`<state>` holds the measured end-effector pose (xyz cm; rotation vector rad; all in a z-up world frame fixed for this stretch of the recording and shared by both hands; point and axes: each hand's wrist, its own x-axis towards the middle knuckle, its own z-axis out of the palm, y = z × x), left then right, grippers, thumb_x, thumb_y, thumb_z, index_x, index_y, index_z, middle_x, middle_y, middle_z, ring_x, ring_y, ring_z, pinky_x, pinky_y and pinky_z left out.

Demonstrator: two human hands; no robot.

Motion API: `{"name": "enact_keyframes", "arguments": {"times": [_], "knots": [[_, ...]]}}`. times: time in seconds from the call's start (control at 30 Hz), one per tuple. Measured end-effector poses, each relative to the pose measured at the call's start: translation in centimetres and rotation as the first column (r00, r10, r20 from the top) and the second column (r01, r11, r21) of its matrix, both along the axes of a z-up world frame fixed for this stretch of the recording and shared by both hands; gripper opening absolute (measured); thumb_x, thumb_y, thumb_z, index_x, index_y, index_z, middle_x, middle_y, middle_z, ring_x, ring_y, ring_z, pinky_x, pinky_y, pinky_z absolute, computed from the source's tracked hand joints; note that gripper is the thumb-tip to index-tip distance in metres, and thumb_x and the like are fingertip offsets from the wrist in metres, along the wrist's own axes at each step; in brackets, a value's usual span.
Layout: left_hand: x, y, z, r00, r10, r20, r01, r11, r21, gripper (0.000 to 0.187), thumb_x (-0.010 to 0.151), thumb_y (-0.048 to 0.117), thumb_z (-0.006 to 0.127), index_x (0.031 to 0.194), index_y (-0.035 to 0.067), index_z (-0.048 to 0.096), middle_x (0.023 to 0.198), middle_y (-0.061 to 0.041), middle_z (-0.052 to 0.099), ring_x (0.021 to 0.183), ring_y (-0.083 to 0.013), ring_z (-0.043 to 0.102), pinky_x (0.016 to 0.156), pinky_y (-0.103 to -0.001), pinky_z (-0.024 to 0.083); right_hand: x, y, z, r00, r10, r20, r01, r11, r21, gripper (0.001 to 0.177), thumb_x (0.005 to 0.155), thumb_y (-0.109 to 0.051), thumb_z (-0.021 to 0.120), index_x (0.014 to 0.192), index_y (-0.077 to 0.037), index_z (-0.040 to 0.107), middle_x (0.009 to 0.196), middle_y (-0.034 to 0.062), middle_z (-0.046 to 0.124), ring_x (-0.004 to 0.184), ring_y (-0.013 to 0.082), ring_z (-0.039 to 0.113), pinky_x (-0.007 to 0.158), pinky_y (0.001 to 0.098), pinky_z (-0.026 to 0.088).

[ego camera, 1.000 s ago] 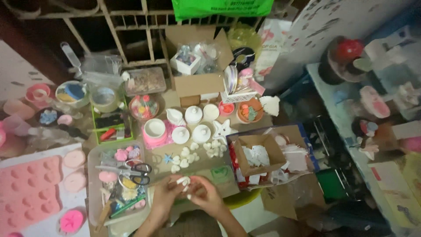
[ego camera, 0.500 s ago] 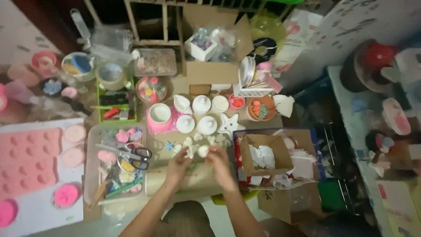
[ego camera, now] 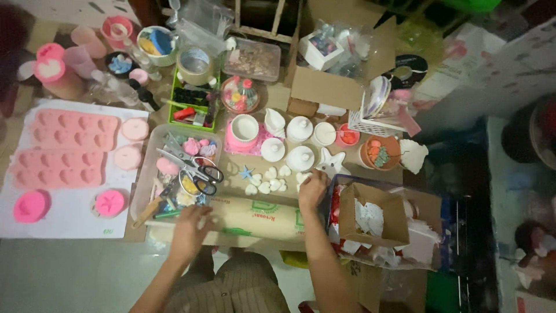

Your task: The recorder is assembling and packaging small heart-shaped scented wax melts into a plastic sleeve.

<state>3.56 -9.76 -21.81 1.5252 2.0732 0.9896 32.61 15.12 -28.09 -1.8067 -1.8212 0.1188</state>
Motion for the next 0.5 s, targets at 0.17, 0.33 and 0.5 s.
{"name": "enact_keyframes", "arguments": {"times": [0.17,0.33,0.5], "knots": [[3.6,2.7,5.2,0.991,-0.116,-0.064,0.117,0.993,0.025,0.047,0.065,0.009,0.082,0.109,0.004,0.070,0.111,-0.015,0.066,0.106,-0.0364,0.057,0.090,-0.047,0.048,-3.7,-5.5,3.7,0.827,0.376,-0.417,-0.510,0.815,-0.277,0.030,0.079,-0.002,0.074,0.109,-0.007,0.073,0.114,0.0096,0.071,0.110,0.0238,0.068,0.097,0.0390,0.056],[5.0,4.0,2.4,0.992,-0.101,-0.080,0.104,0.994,0.030,0.036,0.068,0.008,0.080,0.104,0.009,0.073,0.105,-0.007,0.068,0.105,-0.0328,0.058,0.088,-0.047,0.047,-6.8,-9.4,7.3,0.667,0.557,-0.495,-0.745,0.477,-0.467,0.040,0.074,-0.007,0.086,0.112,-0.005,0.072,0.121,0.0126,0.064,0.115,0.0275,0.059,0.101,0.0403,0.044],[5.5,4.5,2.2,0.992,-0.023,-0.124,0.024,1.000,0.004,0.015,0.072,0.008,0.076,0.086,0.012,0.074,0.093,-0.003,0.070,0.096,-0.0296,0.059,0.080,-0.046,0.045,-7.3,-11.0,5.1,0.606,0.637,-0.477,-0.775,0.609,-0.172,0.014,0.080,-0.004,0.079,0.093,-0.003,0.075,0.107,0.0103,0.074,0.111,0.0281,0.068,0.097,0.0388,0.052]]}}
